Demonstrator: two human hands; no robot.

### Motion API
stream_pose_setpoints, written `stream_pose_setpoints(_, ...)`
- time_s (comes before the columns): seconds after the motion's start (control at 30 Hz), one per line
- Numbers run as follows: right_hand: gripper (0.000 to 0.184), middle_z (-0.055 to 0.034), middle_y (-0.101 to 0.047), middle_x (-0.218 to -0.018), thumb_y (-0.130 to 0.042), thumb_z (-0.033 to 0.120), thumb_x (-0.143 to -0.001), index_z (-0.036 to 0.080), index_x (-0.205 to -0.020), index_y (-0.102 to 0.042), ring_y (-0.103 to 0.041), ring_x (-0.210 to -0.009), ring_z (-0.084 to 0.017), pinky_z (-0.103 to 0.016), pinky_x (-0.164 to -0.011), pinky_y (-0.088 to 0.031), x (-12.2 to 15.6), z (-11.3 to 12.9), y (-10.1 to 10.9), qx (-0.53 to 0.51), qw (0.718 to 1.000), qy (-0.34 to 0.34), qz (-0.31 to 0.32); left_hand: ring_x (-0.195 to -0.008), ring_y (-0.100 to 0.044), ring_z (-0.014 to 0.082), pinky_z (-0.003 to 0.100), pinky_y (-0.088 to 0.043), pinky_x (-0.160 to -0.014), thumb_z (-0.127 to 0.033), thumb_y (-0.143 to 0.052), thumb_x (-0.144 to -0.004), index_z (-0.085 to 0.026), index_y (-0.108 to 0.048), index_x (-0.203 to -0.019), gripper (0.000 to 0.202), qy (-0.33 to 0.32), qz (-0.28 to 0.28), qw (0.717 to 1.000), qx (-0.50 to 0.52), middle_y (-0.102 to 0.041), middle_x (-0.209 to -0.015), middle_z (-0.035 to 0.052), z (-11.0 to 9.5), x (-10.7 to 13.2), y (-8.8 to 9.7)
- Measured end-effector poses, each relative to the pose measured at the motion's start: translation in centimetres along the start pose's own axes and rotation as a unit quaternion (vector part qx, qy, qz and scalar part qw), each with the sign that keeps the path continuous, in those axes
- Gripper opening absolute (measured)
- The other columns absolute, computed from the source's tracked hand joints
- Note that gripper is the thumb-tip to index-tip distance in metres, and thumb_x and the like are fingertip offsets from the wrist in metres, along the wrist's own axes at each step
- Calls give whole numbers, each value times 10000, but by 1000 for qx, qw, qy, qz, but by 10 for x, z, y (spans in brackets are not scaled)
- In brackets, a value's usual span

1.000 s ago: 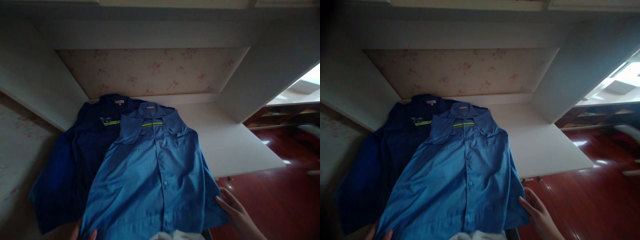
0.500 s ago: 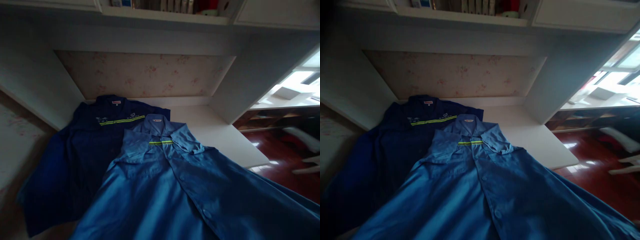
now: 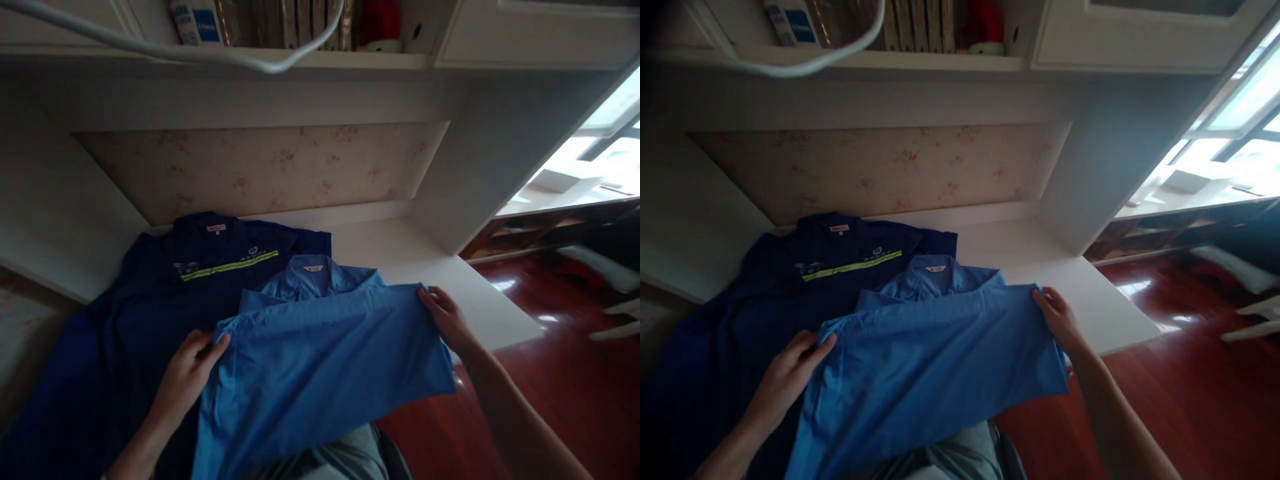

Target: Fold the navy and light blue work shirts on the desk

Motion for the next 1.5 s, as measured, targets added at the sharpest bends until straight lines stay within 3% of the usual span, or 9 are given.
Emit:
stream_pose_setpoints(0.2, 635, -81, -735, -872, -475, 768, -804, 197, -1036, -628, -647, -749, -221, -300, -615, -507, -116, 28, -83, 140, 990, 33, 6, -873, -682, 225, 281, -511, -731, -688, -534, -792, -175, -714, -972, 573, 37, -37, 998, 35, -753, -915, 42, -5, -128, -33)
stream_pose_setpoints(0.33, 547, -147, -722, -1034, -447, 598, -900, 167, -1201, -598, -655, -966, -285, -391, -819, -521, -157, 41, -109, 222, 974, 46, -9, -873, -681, 271, 348, -518, -778, -644, -511, -816, -148, -712, -953, 553, 29, -53, 998, -32, -748, -905, 96, -6, -176, -48)
stream_pose_setpoints(0.47, 557, -196, -562, -1375, -437, 446, -934, 152, -1406, -463, -554, -1219, -330, -465, -998, -446, -139, 43, -126, 301, 949, 89, -15, -1142, -601, 342, 456, -448, -994, -493, -481, -864, -82, -640, -1180, 542, -14, -84, 990, -110, -677, -1177, 209, -7, -173, -53)
stream_pose_setpoints(0.57, 512, -118, -464, -1508, -352, 477, -985, 252, -1421, -497, -453, -1338, -343, -578, -1094, -337, -90, 34, -155, 412, 893, 162, 78, -1280, -517, 324, 460, -382, -1096, -462, -456, -902, -114, -588, -1301, 546, -104, -42, 978, -174, -583, -1359, 190, -16, -146, -67)
stream_pose_setpoints(0.7, 555, -15, -334, -1606, -217, 571, -1012, 374, -1492, -414, -235, -1474, -355, -784, -1090, -59, -41, 5, -177, 502, 829, 174, 177, -1306, -508, 326, 520, -375, -1114, -464, -371, -972, -168, -576, -1355, 526, -219, 32, 923, -314, -552, -1435, 141, -32, -110, -96)
stream_pose_setpoints(0.93, 582, -6, -256, -1634, -152, 553, -1018, 366, -1544, -317, -188, -1493, -353, -807, -1074, -58, -96, -23, -122, 547, 809, 143, 159, -1423, -387, 310, 571, -293, -1166, -440, -312, -1004, -220, -499, -1441, 524, -275, 58, 887, -367, -457, -1539, 69, -78, -107, -142)
stream_pose_setpoints(1.17, 605, 6, -215, -1647, -145, 572, -1005, 360, -1552, -294, -180, -1496, -350, -794, -1084, -70, -191, -45, -58, 556, 813, 97, 143, -1430, -380, 299, 547, -279, -1181, -461, -279, -1003, -198, -525, -1422, 552, -335, 113, 878, -322, -459, -1537, 83, -155, -144, -244)
stream_pose_setpoints(1.3, 599, 18, -173, -1658, -139, 566, -1005, 375, -1559, -262, -150, -1505, -345, -777, -1093, -87, -242, -51, -42, 562, 809, 78, 153, -1427, -384, 322, 610, -179, -1198, -501, -292, -990, -192, -530, -1418, 579, -330, 133, 874, -331, -483, -1512, 121, -167, -179, -299)
stream_pose_setpoints(1.5, 631, -6, -113, -1669, -192, 611, -991, 365, -1570, -233, -118, -1516, -324, -724, -1128, -91, -305, -59, -23, 567, 808, 65, 148, -1445, -353, 333, 573, -212, -1201, -573, -244, -977, -120, -444, -1475, 703, -325, 135, 874, -335, -409, -1555, 147, -167, -232, -333)
Point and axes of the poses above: each hand's wrist, its own x-axis away from the middle knuckle, its own y-axis out of the back of the hand, z = x × y, the point moved 7 cm from there along -x, towards the middle knuckle
